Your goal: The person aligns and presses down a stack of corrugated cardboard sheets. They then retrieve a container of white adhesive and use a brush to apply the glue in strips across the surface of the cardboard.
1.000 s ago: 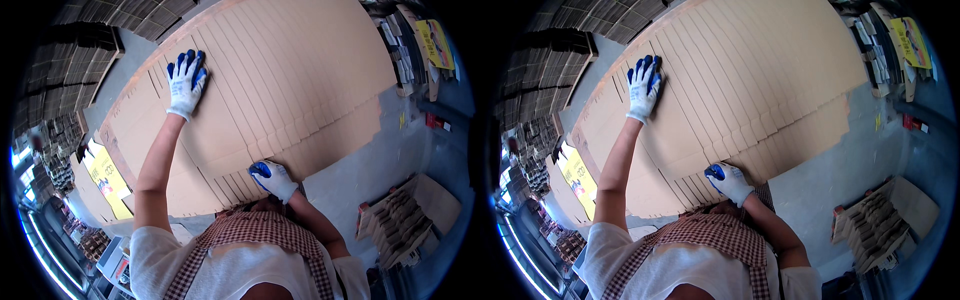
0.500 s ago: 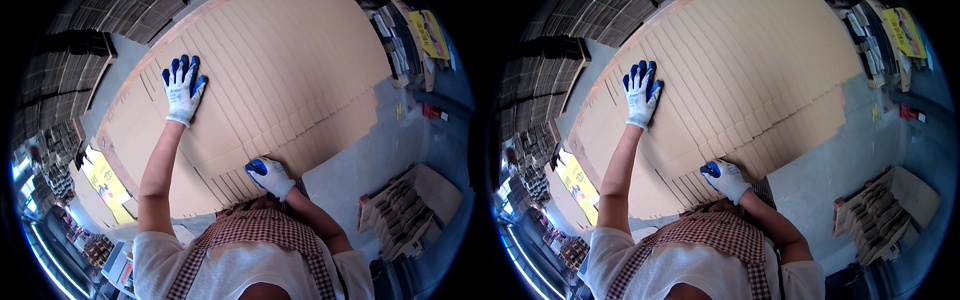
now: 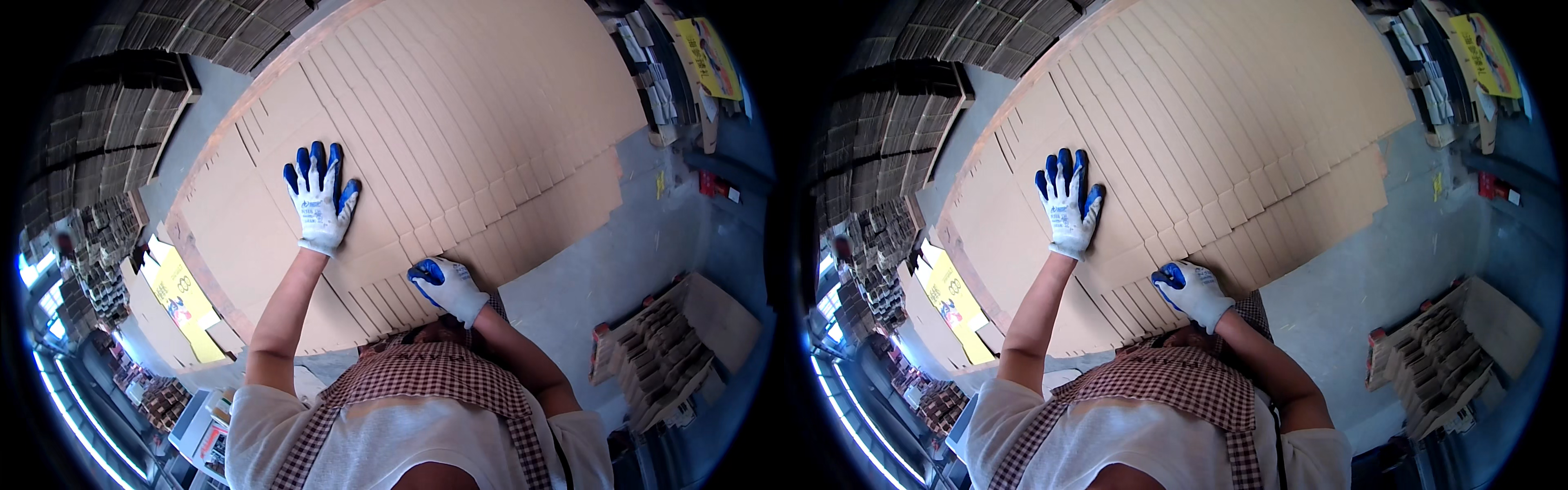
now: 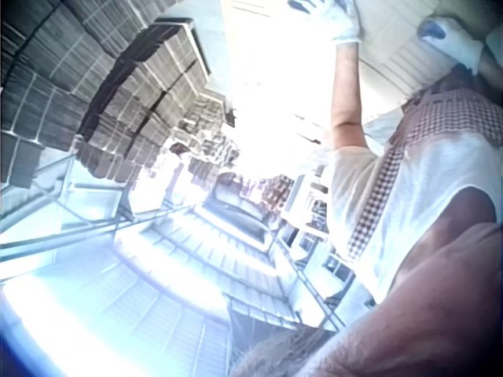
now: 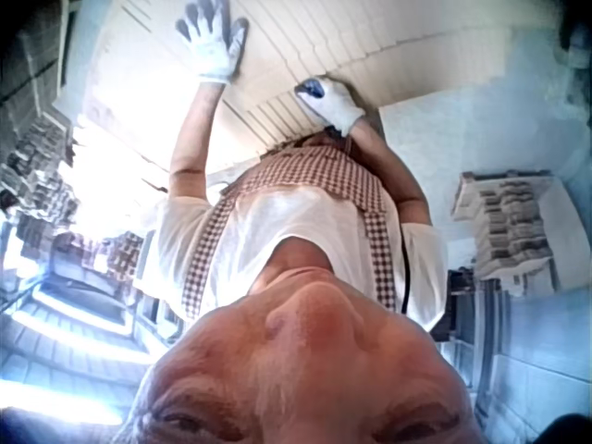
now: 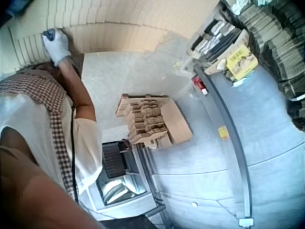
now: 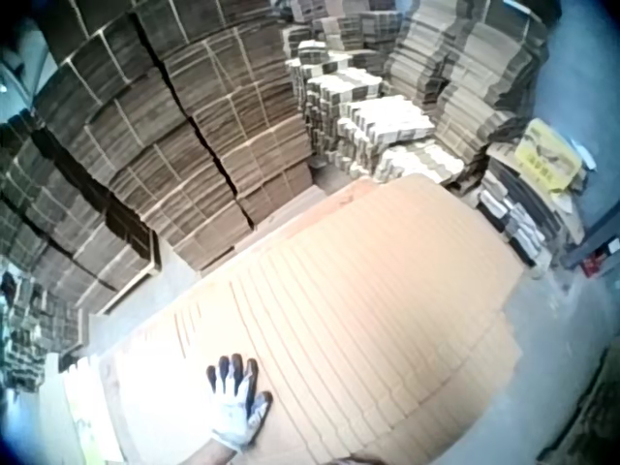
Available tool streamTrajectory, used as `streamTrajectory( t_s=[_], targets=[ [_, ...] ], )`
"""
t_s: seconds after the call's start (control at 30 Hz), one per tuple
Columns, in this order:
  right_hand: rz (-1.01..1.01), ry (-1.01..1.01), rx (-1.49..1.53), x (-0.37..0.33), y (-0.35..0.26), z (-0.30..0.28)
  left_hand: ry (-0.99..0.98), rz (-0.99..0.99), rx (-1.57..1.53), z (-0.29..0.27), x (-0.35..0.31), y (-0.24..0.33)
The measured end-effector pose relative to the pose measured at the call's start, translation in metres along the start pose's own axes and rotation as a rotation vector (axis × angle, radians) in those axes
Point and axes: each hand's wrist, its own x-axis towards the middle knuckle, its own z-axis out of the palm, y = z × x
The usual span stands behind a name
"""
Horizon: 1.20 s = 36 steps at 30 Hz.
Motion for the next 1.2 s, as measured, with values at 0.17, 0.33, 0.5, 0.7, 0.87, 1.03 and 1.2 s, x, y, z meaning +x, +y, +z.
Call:
streamTrajectory(
  t_s=[0.17,0.33,0.5,0.7,0.87,1.03,1.2],
  targets=[
    [0.005,-0.005,0.035,0.002,0.005,0.001,0.008,-0.012,-0.006,0.001,0.003,0.003],
    [-0.008,-0.018,0.021,0.000,0.004,-0.002,-0.003,-0.033,0.002,0.002,0.002,0.003],
    [-0.034,0.000,0.063,0.001,0.010,0.000,0.009,-0.040,-0.002,0.004,0.002,0.003],
    [-0.008,0.012,0.061,-0.002,0.010,-0.001,0.014,-0.043,0.011,0.005,0.004,0.004],
    [-0.211,0.315,-0.160,-0.019,0.013,-0.009,0.023,-0.026,0.021,0.003,0.008,0.000],
    [-0.355,0.424,-0.272,-0.015,-0.012,-0.014,0.055,-0.111,0.084,0.010,0.012,-0.012],
    [-0.569,0.420,-0.786,0.035,-0.047,-0.010,0.057,-0.141,0.043,0.015,0.013,-0.014]
  ],
)
